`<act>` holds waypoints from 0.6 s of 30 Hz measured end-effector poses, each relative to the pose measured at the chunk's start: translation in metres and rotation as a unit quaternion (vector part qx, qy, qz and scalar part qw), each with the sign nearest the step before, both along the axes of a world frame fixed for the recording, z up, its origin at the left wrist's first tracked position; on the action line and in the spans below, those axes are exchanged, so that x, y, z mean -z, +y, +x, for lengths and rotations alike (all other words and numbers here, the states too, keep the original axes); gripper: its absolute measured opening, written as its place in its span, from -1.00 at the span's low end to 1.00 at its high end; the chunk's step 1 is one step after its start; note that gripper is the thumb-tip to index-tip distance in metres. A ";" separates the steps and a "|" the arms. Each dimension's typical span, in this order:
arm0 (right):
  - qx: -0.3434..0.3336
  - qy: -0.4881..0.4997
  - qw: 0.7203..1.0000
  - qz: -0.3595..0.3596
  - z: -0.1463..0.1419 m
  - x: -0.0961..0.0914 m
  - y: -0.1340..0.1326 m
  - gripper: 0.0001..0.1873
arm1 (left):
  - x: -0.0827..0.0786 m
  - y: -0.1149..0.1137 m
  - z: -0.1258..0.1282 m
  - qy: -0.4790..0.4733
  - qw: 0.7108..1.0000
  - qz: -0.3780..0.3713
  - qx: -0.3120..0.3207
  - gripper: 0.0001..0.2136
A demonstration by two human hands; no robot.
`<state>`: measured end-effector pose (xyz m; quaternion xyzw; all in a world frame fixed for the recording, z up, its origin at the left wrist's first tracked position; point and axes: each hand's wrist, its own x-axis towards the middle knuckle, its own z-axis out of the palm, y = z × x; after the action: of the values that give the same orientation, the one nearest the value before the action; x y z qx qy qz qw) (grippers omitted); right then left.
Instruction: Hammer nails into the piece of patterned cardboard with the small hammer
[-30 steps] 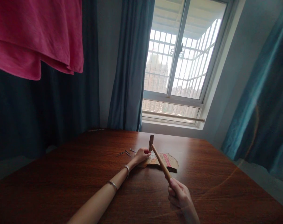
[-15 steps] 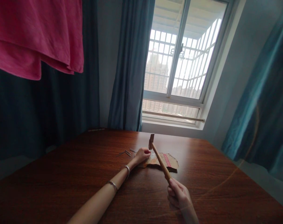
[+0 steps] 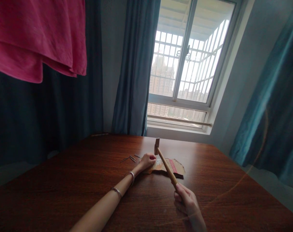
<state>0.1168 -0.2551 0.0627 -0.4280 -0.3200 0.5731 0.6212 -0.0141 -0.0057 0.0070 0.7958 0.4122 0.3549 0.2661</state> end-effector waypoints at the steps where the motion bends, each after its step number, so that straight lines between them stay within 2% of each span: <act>1: 0.001 0.001 1.000 0.001 0.000 0.000 0.000 -0.51 | 0.000 0.000 0.000 0.001 1.000 0.004 0.002 -0.84; 18: -0.004 0.007 1.000 0.000 0.001 0.003 -0.001 -0.51 | 0.001 0.000 -0.001 0.013 1.000 0.014 0.012 -0.82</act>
<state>0.1175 -0.2557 0.0598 -0.4223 -0.3179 0.5786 0.6211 -0.0149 -0.0053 0.0062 0.8090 0.4006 0.3472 0.2541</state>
